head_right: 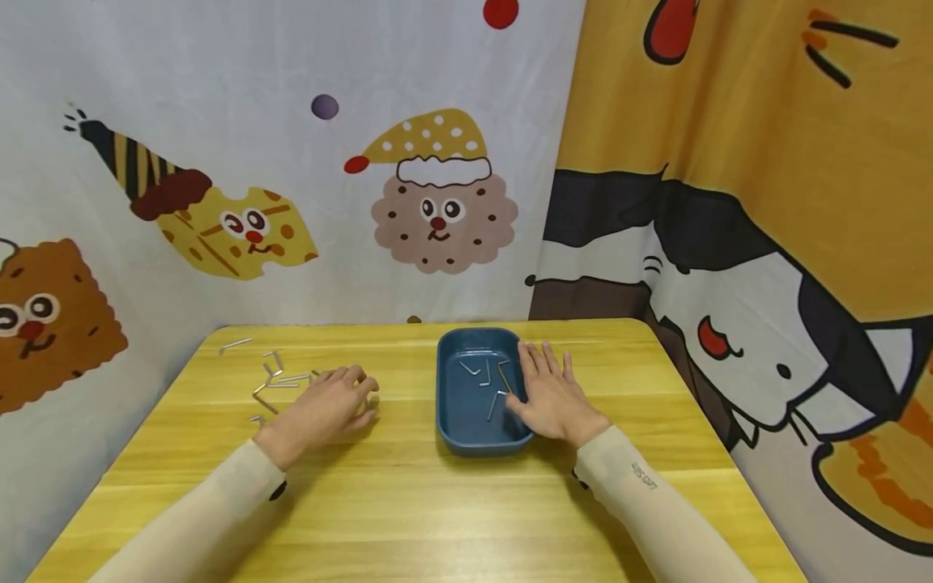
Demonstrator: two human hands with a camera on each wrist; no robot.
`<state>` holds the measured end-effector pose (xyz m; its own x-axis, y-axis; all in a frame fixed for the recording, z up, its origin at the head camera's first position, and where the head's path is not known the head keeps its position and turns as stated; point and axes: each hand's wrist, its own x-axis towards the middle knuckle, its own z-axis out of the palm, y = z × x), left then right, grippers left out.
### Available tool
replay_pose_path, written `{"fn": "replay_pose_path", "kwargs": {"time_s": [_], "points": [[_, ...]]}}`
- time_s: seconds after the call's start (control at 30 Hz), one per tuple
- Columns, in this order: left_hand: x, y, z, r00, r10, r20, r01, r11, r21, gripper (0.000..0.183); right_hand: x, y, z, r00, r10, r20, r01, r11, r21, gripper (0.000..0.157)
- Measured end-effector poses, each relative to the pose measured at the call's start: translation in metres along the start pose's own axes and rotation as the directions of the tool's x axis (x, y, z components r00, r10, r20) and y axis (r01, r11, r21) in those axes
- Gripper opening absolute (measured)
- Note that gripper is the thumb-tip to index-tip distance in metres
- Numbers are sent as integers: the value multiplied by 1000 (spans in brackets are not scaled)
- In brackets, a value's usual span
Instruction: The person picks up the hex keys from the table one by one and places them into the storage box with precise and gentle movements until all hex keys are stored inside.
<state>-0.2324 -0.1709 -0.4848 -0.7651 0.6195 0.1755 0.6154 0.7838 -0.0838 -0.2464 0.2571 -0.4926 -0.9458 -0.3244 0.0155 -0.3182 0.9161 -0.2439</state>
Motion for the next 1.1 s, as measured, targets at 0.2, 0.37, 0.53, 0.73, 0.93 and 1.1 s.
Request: {"fn": "replay_pose_path", "kwargs": {"time_s": [0.2,0.37,0.53,0.73,0.93,1.1], "points": [[16,12,-5,999,21,-25,-21,1000,5,40,-1,2,-1,1000,6,-5,-6,1000,3,98],[28,20,-9,998,42,-47,-42,999,-5,40,-1,2,1,1000,8,2,-8,1000,8,98],[36,24,-13,996,47,-72,-46,999,6,42,0,1,1,1000,7,-4,-6,1000,9,97],[45,30,-21,994,71,-86,-72,997,-5,41,-1,1,-1,1000,4,-8,-4,1000,7,98],[54,38,-24,991,83,-101,-85,996,-9,40,-1,0,-1,1000,8,0,-8,1000,0,98],[59,43,-26,993,80,-88,-84,996,-33,43,0,0,-1,1000,4,-7,-4,1000,3,97]]}}
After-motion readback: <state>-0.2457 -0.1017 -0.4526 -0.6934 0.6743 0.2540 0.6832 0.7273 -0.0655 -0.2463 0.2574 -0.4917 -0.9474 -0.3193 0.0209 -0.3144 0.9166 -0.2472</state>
